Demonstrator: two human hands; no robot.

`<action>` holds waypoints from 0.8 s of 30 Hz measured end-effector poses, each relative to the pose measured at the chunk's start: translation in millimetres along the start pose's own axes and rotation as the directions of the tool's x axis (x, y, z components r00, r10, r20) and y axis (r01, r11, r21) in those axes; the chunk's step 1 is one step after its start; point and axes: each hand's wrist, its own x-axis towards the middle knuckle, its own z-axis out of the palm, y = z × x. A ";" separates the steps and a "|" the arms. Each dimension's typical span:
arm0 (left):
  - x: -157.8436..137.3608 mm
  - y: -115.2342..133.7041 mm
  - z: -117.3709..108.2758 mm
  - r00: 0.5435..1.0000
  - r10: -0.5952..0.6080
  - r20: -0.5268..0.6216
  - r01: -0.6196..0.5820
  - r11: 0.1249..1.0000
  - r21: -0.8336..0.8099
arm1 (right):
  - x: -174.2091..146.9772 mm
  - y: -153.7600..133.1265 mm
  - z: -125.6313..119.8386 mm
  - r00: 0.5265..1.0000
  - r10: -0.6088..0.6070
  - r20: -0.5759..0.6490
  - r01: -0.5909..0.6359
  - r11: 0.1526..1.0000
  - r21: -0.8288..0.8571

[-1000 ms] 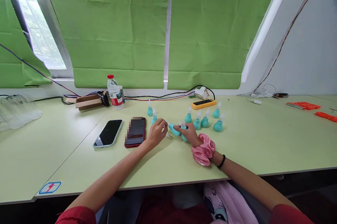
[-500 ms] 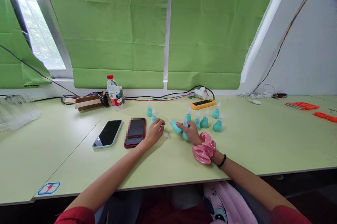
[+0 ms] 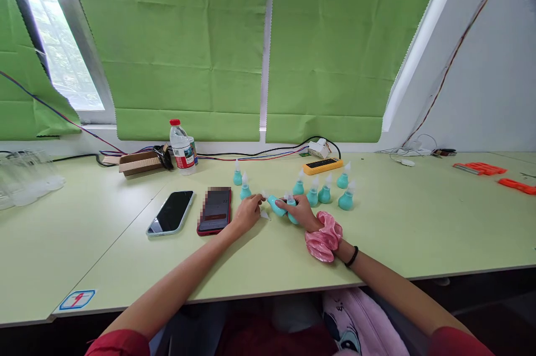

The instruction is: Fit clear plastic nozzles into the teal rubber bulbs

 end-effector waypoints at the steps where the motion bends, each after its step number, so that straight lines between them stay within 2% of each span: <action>1: 0.0 2.5 -1.4 0.999 -0.021 -0.028 0.021 0.999 -0.025 | 1.5 2.7 0.8 1.000 0.014 -0.002 -0.014 1.000 0.011; 5: -1.6 14.8 -9.9 0.984 -0.159 -0.087 0.141 0.973 -0.185 | 7.7 17.0 2.5 0.999 0.018 0.046 -0.019 0.999 0.026; 8: -2.9 21.8 -15.9 0.966 -0.250 -0.068 0.216 0.923 -0.317 | 11.3 30.5 3.8 0.994 -0.030 0.103 0.028 0.999 0.019; 10: -2.9 24.5 -18.0 0.971 -0.237 -0.019 0.216 0.913 -0.346 | 12.7 39.7 5.7 0.988 -0.057 0.144 0.055 0.998 0.017; 14: -1.7 27.3 -16.8 0.990 -0.128 0.065 0.140 0.959 -0.245 | 12.8 52.7 9.7 0.974 -0.096 0.207 0.107 0.993 -0.044; 20: -4.1 26.2 -10.5 0.994 -0.075 -0.085 0.069 0.995 -0.066 | 7.0 49.6 11.9 0.932 -0.262 0.250 0.324 0.911 -0.254; 24: -6.6 26.4 -9.2 0.994 -0.035 -0.102 0.031 0.998 -0.045 | 4.4 46.7 13.1 0.902 -0.314 0.296 0.407 0.849 -0.338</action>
